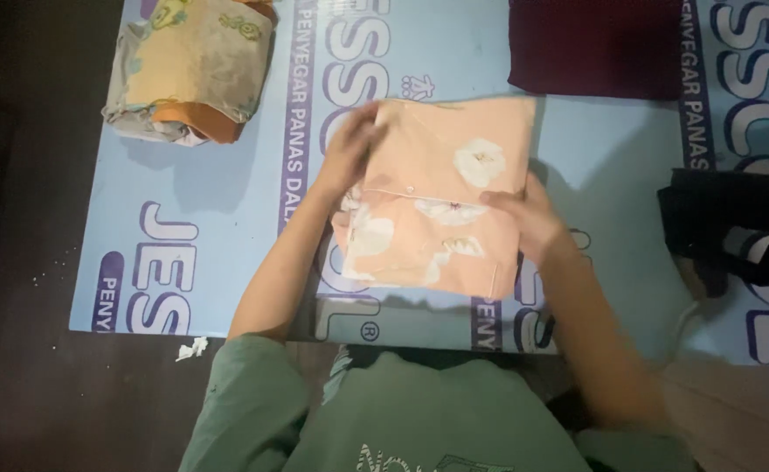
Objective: Ironing and folding a shirt and a dress on a flat surface on the floor
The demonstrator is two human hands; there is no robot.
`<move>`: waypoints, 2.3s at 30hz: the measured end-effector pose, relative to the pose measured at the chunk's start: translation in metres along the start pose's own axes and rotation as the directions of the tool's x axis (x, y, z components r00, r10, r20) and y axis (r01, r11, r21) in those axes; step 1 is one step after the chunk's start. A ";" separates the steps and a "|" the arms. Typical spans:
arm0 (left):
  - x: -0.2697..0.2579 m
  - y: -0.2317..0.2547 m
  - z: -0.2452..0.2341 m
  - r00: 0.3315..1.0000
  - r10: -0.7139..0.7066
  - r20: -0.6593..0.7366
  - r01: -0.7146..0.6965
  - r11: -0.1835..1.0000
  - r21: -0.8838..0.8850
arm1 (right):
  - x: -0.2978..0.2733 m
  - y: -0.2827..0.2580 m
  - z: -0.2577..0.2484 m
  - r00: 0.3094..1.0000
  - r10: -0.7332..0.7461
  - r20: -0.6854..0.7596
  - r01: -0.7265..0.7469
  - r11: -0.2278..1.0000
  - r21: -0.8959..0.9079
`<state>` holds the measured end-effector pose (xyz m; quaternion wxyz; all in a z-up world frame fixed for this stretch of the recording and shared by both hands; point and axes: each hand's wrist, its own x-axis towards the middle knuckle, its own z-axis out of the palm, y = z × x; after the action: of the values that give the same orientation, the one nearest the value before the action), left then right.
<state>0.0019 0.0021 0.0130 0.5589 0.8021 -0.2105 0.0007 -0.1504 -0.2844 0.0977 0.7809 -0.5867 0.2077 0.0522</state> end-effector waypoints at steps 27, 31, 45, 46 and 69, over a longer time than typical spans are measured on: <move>-0.024 -0.010 -0.064 0.810 -0.551 0.201 0.541 0.834 0.104 | -0.065 0.066 -0.002 0.564 -0.148 0.813 0.782 -0.222 -0.583; -0.038 0.057 -0.056 0.710 -0.588 0.388 0.507 0.809 0.298 | -0.053 0.075 -0.064 0.562 -0.541 0.626 0.517 -0.361 -0.776; -0.108 0.117 -0.031 0.782 -0.593 0.193 0.478 0.768 0.426 | -0.025 0.032 -0.100 0.989 -0.144 0.028 0.091 0.457 -0.885; -0.096 0.125 -0.029 0.867 -0.491 0.084 0.410 0.800 0.439 | -0.021 0.020 -0.088 0.991 -0.132 0.005 0.074 0.525 -0.848; 0.130 0.022 0.155 0.982 -0.050 0.182 -0.022 0.927 0.374 | 0.121 0.067 -0.091 0.705 -0.697 -0.129 0.320 0.475 -0.820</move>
<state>0.0762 -0.1871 0.0051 0.3735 0.8918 -0.2525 -0.0389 -0.0862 -0.3692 -0.0299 0.3738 -0.8814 0.1499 -0.2468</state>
